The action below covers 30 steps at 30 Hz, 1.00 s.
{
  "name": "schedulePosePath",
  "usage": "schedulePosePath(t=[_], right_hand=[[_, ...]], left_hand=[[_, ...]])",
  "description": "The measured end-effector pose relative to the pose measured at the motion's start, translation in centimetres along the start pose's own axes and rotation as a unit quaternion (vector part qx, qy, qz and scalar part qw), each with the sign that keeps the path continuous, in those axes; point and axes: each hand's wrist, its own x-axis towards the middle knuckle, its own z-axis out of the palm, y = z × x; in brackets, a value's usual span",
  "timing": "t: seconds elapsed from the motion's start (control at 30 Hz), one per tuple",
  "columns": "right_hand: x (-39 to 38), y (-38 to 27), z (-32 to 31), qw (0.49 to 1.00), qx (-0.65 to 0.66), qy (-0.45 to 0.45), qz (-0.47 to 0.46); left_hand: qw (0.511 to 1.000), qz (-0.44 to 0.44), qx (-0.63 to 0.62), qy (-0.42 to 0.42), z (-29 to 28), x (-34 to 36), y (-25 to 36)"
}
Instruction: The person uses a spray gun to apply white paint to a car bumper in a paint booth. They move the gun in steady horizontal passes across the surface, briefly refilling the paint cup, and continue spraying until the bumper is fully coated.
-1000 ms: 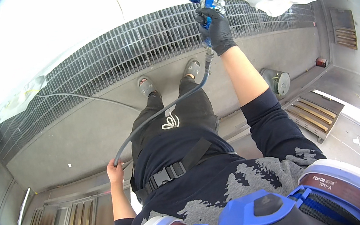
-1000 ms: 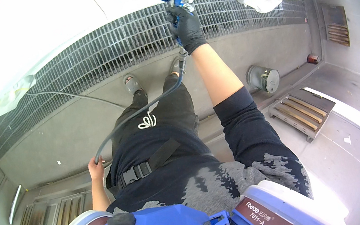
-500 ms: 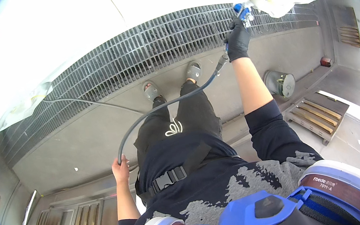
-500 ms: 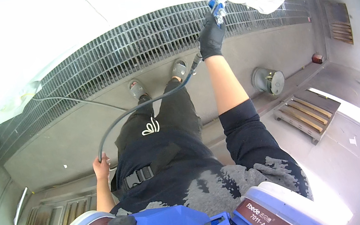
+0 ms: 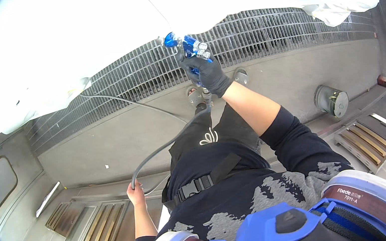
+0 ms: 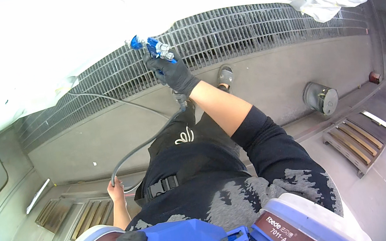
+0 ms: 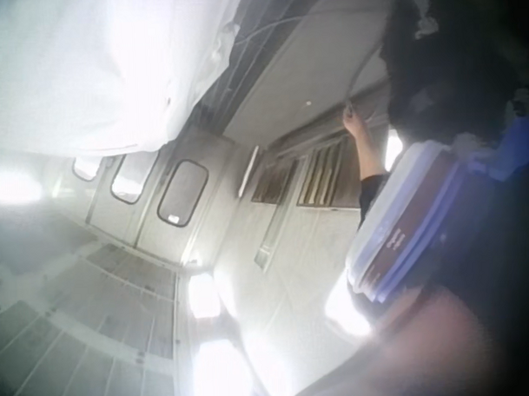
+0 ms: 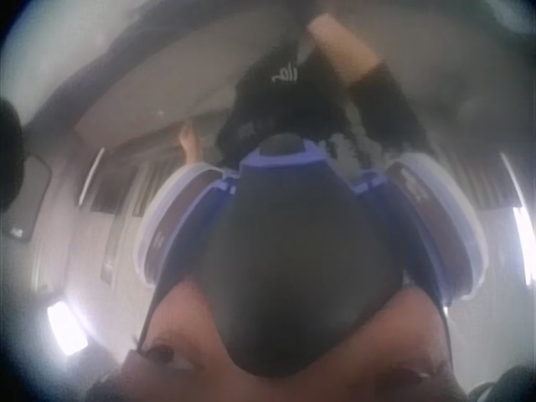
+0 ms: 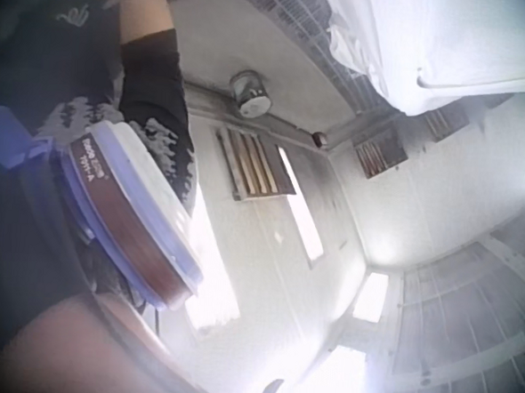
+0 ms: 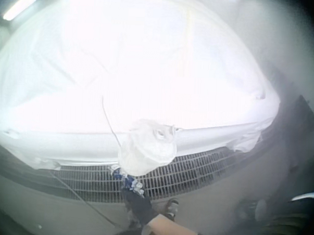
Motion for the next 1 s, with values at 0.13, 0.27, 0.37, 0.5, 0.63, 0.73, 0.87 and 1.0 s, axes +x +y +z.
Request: schedulePosePath(t=[0.13, 0.27, 0.37, 0.5, 0.63, 0.73, 0.87, 1.0], right_hand=[[0.4, 0.6, -2.0, 0.992, -0.125, -0.009, -0.008], [0.3, 1.1, -6.1, 0.991, -0.005, 0.053, 0.122], [-0.6, 1.4, -9.5, 0.966, 0.053, 0.112, 0.227], [-1.9, 2.8, -15.4, 0.957, 0.042, 0.185, 0.221], [-5.1, 1.5, -19.9, 0.925, -0.312, 0.216, 0.028], [-5.1, -0.6, -22.4, 0.919, -0.049, 0.339, 0.195], [-4.8, -2.3, -24.6, 0.890, 0.141, 0.342, 0.265], [-4.5, -0.6, -26.5, 0.883, 0.167, 0.314, 0.305]], left_hand=[[0.999, 0.019, 0.025, -0.023, 0.6, -0.6, -0.4], [0.997, 0.045, 0.036, -0.049, 2.5, -0.4, -0.8], [0.993, 0.059, 0.062, -0.079, 3.9, 0.5, -0.7], [0.984, 0.051, 0.133, -0.105, 6.7, 1.0, 0.9], [0.952, 0.024, 0.263, -0.153, 12.0, -0.3, 3.9], [0.914, -0.055, 0.339, -0.217, 17.5, -1.5, 5.1], [0.878, 0.026, 0.377, -0.295, 24.8, -4.5, 4.4], [0.825, 0.077, 0.391, -0.400, 25.3, -8.9, 6.9]])
